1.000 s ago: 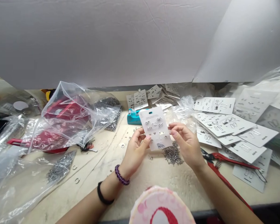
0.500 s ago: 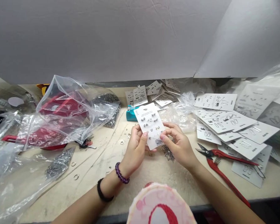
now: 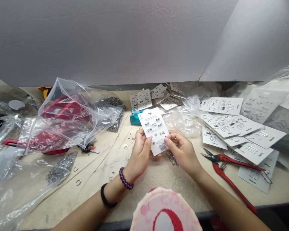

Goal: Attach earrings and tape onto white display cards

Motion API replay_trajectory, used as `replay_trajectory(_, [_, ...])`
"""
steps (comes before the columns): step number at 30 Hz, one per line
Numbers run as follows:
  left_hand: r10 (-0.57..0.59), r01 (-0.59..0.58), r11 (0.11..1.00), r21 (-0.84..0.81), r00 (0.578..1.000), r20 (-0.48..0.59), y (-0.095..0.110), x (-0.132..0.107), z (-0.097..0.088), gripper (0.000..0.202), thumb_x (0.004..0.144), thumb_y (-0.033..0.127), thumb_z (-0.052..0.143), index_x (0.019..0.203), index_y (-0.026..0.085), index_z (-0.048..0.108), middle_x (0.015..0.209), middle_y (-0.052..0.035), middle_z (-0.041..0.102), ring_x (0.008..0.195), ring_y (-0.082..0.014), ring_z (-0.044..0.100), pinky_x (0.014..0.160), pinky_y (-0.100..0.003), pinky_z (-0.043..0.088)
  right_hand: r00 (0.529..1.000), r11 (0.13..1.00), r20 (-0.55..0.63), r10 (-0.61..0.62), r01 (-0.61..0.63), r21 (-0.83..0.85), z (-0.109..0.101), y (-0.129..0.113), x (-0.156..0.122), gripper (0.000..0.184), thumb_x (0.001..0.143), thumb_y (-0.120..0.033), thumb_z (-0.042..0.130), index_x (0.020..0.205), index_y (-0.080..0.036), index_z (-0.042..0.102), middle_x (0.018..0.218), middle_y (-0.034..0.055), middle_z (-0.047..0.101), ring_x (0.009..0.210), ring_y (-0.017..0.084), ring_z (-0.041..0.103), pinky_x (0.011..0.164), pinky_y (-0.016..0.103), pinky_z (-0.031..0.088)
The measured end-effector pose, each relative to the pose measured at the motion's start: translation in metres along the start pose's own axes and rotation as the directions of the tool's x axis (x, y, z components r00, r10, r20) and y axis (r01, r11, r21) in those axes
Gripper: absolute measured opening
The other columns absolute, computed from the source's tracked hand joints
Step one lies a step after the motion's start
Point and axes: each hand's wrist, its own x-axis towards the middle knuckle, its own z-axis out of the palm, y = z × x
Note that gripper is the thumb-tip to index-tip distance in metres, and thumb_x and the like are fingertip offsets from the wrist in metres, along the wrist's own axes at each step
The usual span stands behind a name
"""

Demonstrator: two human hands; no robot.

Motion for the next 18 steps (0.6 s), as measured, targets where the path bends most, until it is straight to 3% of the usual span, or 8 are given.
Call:
replay_trajectory(8, [0.005, -0.005, 1.0, 0.013, 1.0, -0.013, -0.0008, 0.0015, -0.0017, 0.03, 0.085, 0.034, 0.043, 0.111, 0.022, 0.031, 0.115, -0.0082, 0.051, 0.078, -0.0154, 0.06, 0.051, -0.025, 0.055, 0.999, 0.998, 0.052, -0.005, 0.002, 0.067, -0.0017, -0.0062, -0.0003, 0.015, 0.079, -0.031, 0.055, 0.073, -0.018, 0.058, 0.109, 0.0061, 0.049, 0.104, 0.017, 0.05, 0.086, 0.03, 0.046])
replay_trajectory(18, [0.004, -0.004, 1.0, -0.007, 1.0, 0.016, -0.003, 0.001, 0.0008, 0.035, 0.082, 0.035, 0.048, 0.11, 0.022, 0.03, 0.118, -0.0101, 0.048, 0.076, -0.015, 0.059, 0.05, -0.024, 0.053, 0.998, 0.997, 0.012, 0.058, -0.058, 0.046, 0.0028, -0.0005, -0.001, 0.019, 0.079, -0.036, 0.054, 0.077, -0.017, 0.056, 0.096, 0.0064, 0.056, 0.083, 0.017, 0.057, 0.07, 0.029, 0.05])
